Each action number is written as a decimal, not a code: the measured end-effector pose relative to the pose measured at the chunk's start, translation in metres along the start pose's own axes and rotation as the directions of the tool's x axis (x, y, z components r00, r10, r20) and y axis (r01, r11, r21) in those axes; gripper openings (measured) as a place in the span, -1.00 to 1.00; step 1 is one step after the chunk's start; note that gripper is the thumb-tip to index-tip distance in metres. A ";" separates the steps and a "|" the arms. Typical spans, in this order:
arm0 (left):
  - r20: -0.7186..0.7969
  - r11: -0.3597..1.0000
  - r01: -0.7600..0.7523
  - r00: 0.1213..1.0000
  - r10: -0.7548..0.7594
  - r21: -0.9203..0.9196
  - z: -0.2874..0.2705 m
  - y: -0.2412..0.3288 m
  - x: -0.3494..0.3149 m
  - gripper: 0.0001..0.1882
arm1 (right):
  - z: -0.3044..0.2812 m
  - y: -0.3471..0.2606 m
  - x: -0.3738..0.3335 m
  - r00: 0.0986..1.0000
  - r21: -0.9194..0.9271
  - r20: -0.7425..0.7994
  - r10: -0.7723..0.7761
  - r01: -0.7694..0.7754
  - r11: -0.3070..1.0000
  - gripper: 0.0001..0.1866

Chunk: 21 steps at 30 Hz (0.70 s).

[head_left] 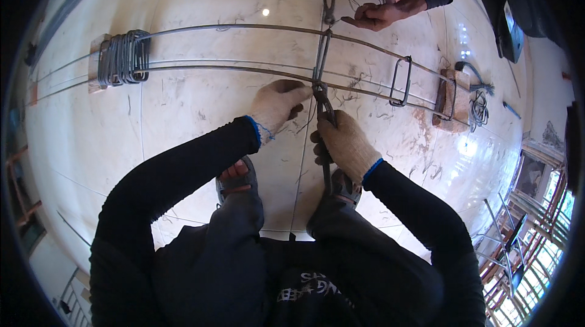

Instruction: The person assembles a metal frame by tying metal rods together with wire. They use pliers to twist and secure the wire at multiple points along the frame.

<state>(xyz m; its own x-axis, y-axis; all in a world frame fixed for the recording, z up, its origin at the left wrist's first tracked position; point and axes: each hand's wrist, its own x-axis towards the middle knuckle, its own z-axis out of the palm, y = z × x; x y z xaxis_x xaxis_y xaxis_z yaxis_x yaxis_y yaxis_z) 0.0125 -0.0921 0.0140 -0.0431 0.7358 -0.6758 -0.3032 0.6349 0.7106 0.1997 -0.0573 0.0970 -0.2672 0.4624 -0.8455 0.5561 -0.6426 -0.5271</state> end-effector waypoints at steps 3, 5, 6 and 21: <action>-0.171 0.959 0.082 0.976 -0.132 -0.271 -0.010 -0.011 -0.006 -0.48 | -0.001 0.003 0.004 0.999 0.097 0.035 0.035 -0.038 0.995 -0.67; -0.081 0.977 0.134 0.985 -0.149 -0.164 -0.017 -0.015 -0.011 -0.46 | -0.010 0.000 0.004 0.991 0.176 0.106 0.083 -0.101 0.979 -0.67; -0.007 0.981 0.146 0.989 -0.148 -0.130 -0.019 -0.023 -0.010 -0.46 | -0.016 0.000 0.004 0.980 0.279 0.182 0.085 -0.134 0.951 -0.67; 0.763 0.273 0.758 0.420 0.491 -0.592 0.029 -0.072 0.035 -0.32 | -0.018 0.006 0.004 0.937 0.608 0.310 0.160 -0.324 0.724 -0.65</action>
<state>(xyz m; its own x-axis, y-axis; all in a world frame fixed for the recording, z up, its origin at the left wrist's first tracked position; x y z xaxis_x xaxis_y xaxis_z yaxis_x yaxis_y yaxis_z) 0.0605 -0.1056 -0.0554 0.5598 0.8004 0.2147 -0.6795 0.5916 -0.4339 0.2160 -0.0487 0.0916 -0.4056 0.1415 -0.9030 0.0109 -0.9871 -0.1595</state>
